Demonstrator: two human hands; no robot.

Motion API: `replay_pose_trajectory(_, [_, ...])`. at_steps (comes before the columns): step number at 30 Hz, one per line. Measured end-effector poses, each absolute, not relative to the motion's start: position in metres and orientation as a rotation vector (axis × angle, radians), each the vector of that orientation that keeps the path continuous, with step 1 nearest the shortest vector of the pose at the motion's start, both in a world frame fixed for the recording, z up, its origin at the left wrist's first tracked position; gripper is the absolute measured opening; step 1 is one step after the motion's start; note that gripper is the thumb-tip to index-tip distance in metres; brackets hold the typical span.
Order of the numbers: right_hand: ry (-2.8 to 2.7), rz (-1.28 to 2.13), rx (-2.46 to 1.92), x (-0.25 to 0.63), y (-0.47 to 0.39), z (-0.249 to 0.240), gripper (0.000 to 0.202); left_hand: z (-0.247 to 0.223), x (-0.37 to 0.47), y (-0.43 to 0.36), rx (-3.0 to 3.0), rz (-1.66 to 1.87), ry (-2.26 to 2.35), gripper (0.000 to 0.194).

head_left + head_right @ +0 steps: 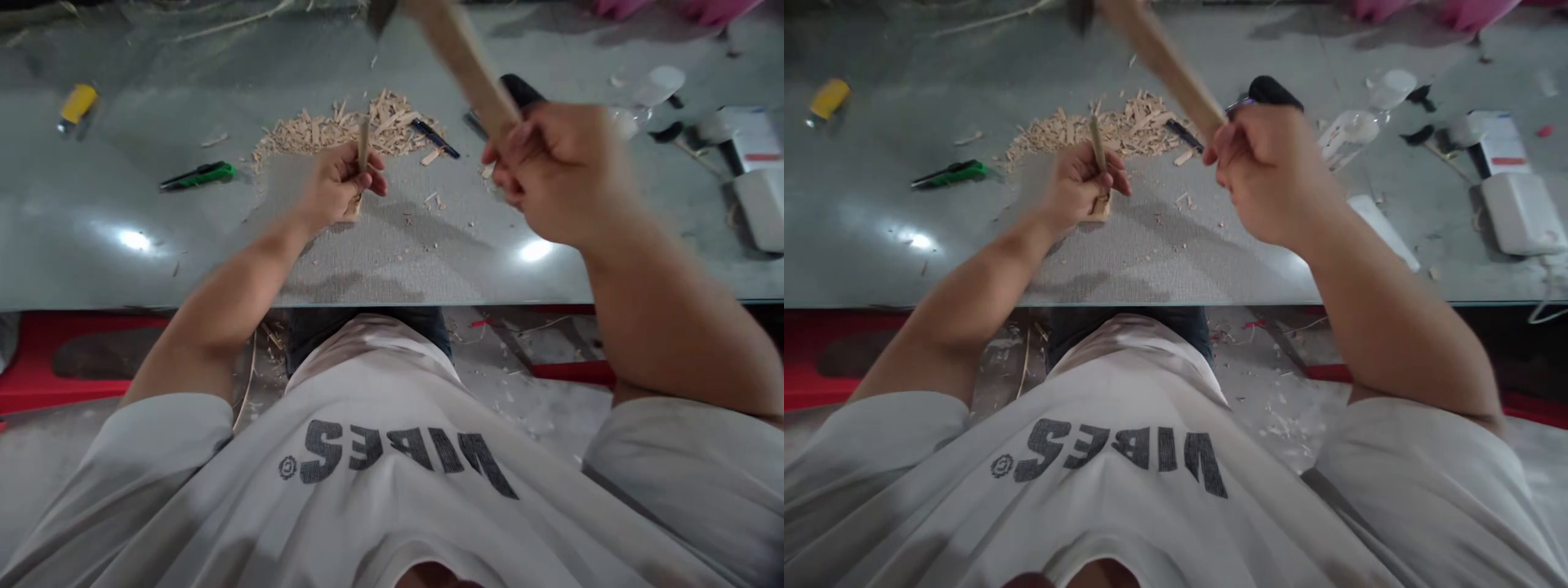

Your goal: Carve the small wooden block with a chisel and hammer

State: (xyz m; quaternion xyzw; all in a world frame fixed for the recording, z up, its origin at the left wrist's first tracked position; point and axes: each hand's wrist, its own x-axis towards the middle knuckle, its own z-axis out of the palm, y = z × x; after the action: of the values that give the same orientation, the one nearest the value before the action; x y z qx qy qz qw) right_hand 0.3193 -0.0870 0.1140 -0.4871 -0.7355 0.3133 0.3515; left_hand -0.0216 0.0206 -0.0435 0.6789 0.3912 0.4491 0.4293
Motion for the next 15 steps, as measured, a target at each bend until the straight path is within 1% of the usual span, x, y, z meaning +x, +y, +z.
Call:
replay_pose_trajectory(3, [-1.751,0.741,-1.103,0.314,-0.085,0.113,0.058,-0.031,-0.016,0.011,1.664,1.12,0.946,0.043])
replay_pose_trajectory(4, [-1.801,0.737,-1.127,0.314,-0.081,0.111,0.055,-0.027,-0.014,0.008,1.656,1.129,0.936,0.043])
replay_pose_trajectory(7, [-2.106,0.754,-1.377,0.315,-0.069,0.103,0.053,-0.021,-0.009,0.002,1.651,1.115,0.945,0.051])
replay_pose_trajectory(9, [-2.11,0.772,-1.426,0.316,-0.067,0.1,0.055,-0.021,-0.008,0.002,1.646,1.1,0.945,0.058])
replay_pose_trajectory(12, [-1.866,0.777,-1.251,0.314,-0.074,0.103,0.061,-0.023,-0.009,0.005,1.611,1.132,0.9,0.067])
replay_pose_trajectory(15, [-1.82,0.746,-1.179,0.312,-0.085,0.113,0.064,-0.025,-0.01,0.007,1.584,1.146,0.891,0.07])
